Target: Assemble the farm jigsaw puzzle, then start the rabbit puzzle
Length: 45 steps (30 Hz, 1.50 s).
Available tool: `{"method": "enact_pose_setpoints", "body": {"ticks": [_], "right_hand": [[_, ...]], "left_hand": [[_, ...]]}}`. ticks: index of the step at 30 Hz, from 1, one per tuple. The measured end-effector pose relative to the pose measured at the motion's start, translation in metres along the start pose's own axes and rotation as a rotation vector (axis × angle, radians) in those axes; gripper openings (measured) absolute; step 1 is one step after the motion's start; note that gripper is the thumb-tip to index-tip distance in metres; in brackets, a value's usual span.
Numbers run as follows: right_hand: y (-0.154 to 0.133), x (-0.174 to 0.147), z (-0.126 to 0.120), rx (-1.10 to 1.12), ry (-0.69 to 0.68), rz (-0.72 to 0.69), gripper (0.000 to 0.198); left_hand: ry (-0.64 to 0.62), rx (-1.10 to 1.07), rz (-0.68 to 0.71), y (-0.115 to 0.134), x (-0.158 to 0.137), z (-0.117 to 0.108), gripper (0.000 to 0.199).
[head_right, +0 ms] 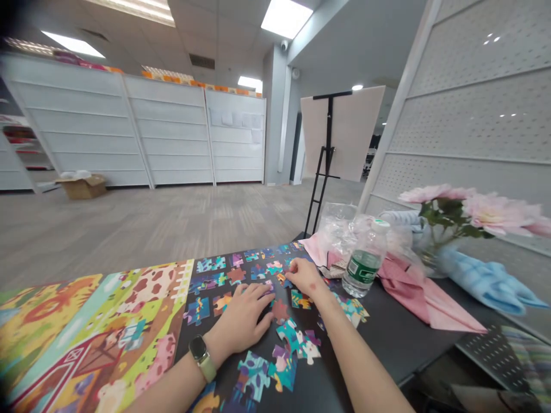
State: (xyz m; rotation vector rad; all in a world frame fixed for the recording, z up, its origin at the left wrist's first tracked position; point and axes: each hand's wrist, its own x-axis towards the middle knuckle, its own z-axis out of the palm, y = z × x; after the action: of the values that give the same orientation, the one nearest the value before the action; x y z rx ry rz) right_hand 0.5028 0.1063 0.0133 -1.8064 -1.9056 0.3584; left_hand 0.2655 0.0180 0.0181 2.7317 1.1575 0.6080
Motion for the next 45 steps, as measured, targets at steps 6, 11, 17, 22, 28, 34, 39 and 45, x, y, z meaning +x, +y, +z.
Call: {"method": "enact_pose_setpoints", "body": {"ticks": [6, 11, 17, 22, 28, 34, 39, 45], "right_hand": [[0.005, -0.015, -0.009, -0.098, -0.007, -0.055, 0.018], [0.030, -0.056, -0.033, -0.188, 0.024, -0.106, 0.033], [0.038, -0.087, -0.030, -0.311, 0.025, -0.120, 0.042], [0.032, -0.073, -0.026, -0.335, 0.021, -0.111, 0.044], [0.058, -0.072, -0.042, -0.323, 0.080, -0.057, 0.044], [0.071, -0.075, -0.041, -0.304, 0.043, -0.058, 0.041], [0.063, -0.060, -0.035, -0.269, 0.044, -0.068, 0.047], [0.044, -0.050, -0.034, -0.284, 0.020, -0.160, 0.049]], "left_hand": [[-0.004, -0.009, 0.001, -0.002, -0.001, 0.001, 0.038], [-0.021, -0.040, 0.061, -0.001, 0.001, -0.004, 0.042], [-0.075, -0.127, 0.202, 0.021, 0.006, 0.002, 0.052], [-0.115, -0.183, 0.237, 0.037, -0.002, 0.008, 0.057], [-0.094, -0.213, 0.218, 0.037, -0.006, 0.002, 0.045], [-0.087, -0.240, 0.213, 0.037, -0.006, 0.003, 0.041], [-0.084, -0.236, 0.215, 0.037, -0.007, 0.003, 0.038], [-0.082, -0.216, 0.213, 0.037, -0.005, 0.004, 0.038]]}}
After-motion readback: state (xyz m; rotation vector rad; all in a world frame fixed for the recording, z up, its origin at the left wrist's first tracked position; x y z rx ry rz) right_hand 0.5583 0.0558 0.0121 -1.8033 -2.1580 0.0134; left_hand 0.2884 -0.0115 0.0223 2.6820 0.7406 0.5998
